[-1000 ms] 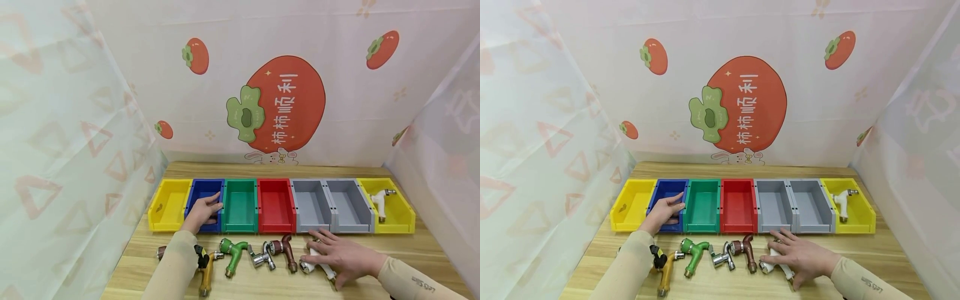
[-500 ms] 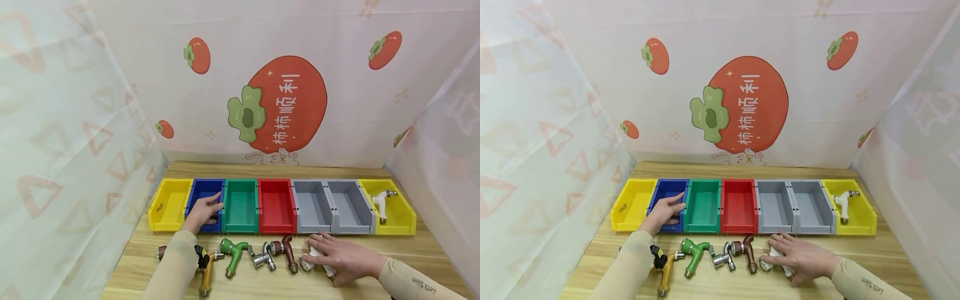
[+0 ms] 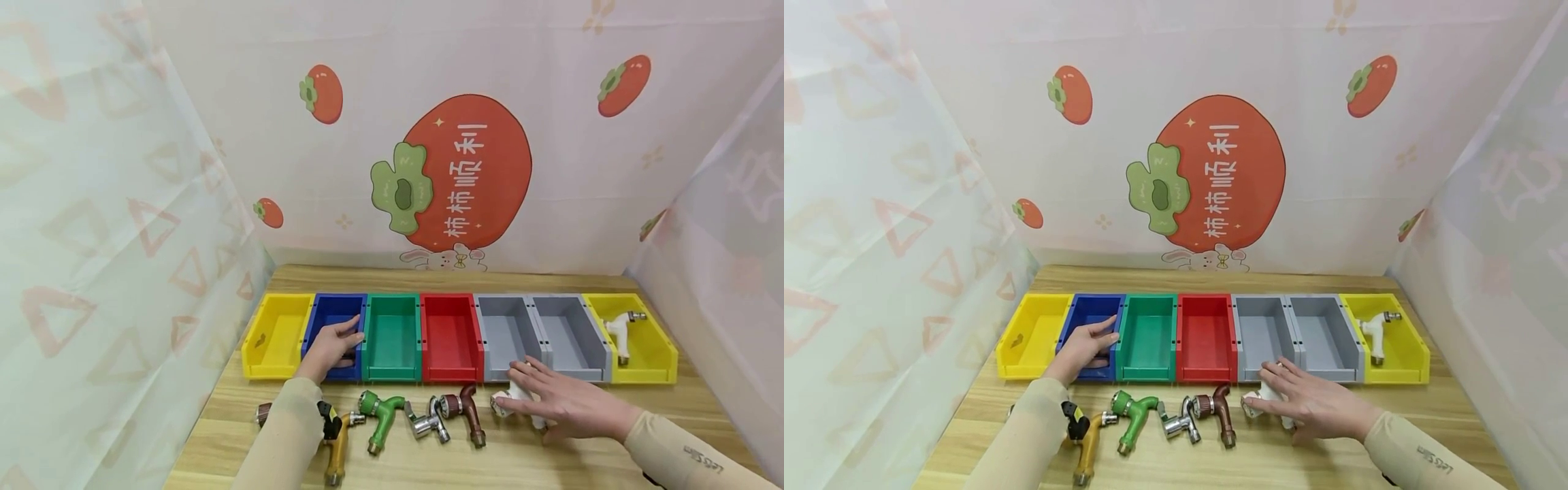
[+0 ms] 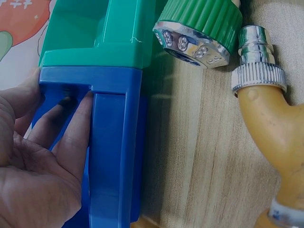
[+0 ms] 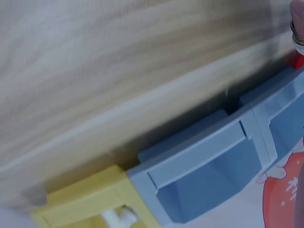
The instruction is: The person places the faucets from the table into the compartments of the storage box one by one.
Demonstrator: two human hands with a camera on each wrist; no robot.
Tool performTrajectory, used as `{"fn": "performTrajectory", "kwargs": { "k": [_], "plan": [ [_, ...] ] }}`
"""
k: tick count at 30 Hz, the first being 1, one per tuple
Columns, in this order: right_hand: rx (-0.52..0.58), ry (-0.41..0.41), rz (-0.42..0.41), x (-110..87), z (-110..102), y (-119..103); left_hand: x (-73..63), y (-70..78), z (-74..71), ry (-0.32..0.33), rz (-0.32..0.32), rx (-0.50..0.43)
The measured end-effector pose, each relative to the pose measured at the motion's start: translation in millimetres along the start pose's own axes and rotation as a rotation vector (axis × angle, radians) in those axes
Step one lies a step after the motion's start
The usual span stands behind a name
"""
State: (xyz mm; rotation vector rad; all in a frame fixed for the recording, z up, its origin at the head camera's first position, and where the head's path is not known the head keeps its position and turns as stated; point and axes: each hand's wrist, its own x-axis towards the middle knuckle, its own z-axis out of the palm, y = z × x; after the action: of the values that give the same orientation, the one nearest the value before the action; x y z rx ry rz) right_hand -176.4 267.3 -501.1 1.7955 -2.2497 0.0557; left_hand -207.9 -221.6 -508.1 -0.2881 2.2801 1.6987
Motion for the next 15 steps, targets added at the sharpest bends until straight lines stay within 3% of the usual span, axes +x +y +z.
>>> {"fn": "performTrajectory", "kwargs": {
  "k": [9, 15],
  "plan": [
    [-0.036, -0.024, 0.056, -6.6, -13.2, 14.1, -2.0, -0.3, 0.9, 0.007, -0.001, 0.006],
    [-0.045, 0.010, 0.078, -10.5, -21.6, 23.4, -2.8, 0.9, 1.1, 0.010, 0.002, -0.001]
  ]
}}
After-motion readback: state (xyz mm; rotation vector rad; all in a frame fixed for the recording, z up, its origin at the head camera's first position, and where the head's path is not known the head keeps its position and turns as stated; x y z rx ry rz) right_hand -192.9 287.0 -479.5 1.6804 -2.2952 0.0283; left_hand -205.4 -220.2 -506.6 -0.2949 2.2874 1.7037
